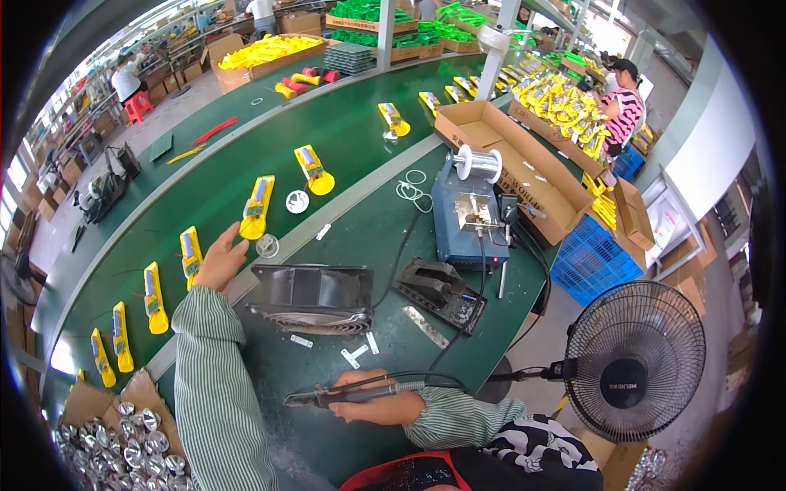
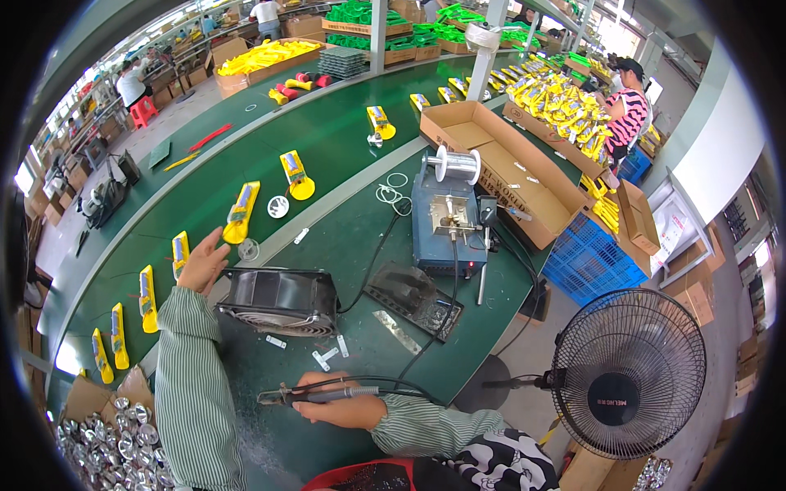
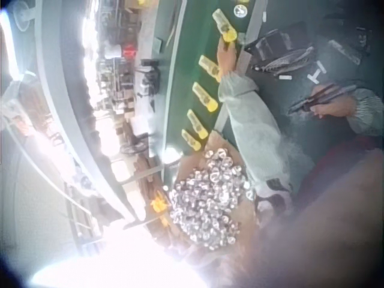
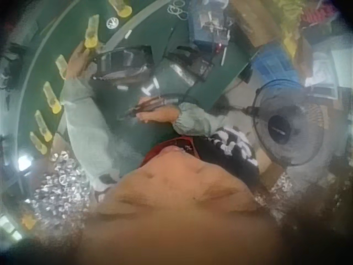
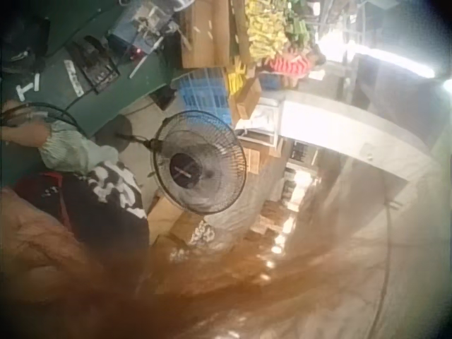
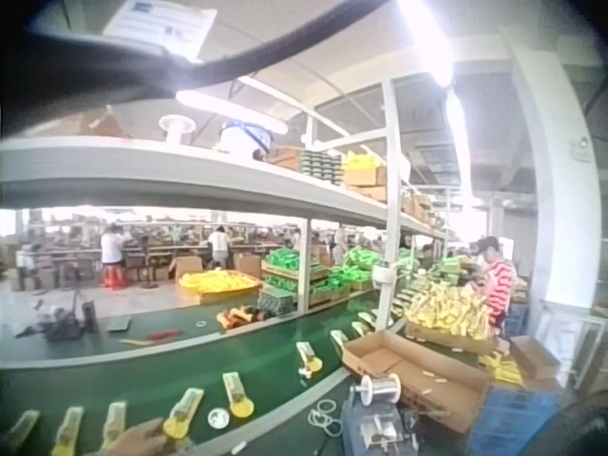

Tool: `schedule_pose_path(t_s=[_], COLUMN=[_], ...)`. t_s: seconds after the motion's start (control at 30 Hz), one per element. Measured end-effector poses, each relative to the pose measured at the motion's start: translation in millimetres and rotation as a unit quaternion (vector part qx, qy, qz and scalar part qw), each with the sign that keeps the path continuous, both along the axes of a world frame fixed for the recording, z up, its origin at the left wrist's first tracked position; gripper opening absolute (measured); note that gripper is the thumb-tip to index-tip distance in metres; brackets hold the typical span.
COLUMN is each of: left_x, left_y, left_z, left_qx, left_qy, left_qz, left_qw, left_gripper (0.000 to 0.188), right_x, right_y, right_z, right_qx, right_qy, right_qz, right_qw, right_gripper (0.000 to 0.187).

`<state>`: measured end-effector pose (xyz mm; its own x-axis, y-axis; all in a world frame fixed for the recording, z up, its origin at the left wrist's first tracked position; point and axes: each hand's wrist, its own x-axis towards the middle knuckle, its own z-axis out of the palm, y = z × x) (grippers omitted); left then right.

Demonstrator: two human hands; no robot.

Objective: The person solders electronic components onto flashlight housings using a soldering iron and places the assembled units onto a conveyor belt by hand.

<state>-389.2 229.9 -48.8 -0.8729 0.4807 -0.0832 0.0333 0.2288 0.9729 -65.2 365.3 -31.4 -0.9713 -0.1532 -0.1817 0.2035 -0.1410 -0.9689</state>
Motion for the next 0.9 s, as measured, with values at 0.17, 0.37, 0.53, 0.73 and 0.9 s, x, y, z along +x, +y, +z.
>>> schedule_pose_path(t_s=[0.17,0.37,0.53,0.73,0.9], left_x=[27,5,37,166,290], left_y=[-3,-70,-79,-128,-150], left_z=[38,-35,-22,13,34], left_qx=[-0.572,-0.539,-0.477,-0.425,-0.458], left_qy=[0.329,0.345,0.373,0.401,0.297], left_qz=[0.123,0.110,0.082,0.048,0.045], left_qw=[0.741,0.760,0.792,0.810,0.837], left_gripper=[0.055,0.044,0.039,0.040,0.040], right_x=[-5,-4,4,7,14], right_y=[7,1,-4,-10,-13], right_z=[-6,1,-2,1,-7], right_qx=[-0.003,0.031,0.003,0.011,0.057], right_qy=[-0.028,0.003,0.042,0.061,0.179], right_qz=[-0.003,0.023,-0.013,-0.028,-0.023], right_qw=[1.000,0.999,0.999,0.998,0.982], right_gripper=[0.018,0.017,0.013,0.012,0.017])
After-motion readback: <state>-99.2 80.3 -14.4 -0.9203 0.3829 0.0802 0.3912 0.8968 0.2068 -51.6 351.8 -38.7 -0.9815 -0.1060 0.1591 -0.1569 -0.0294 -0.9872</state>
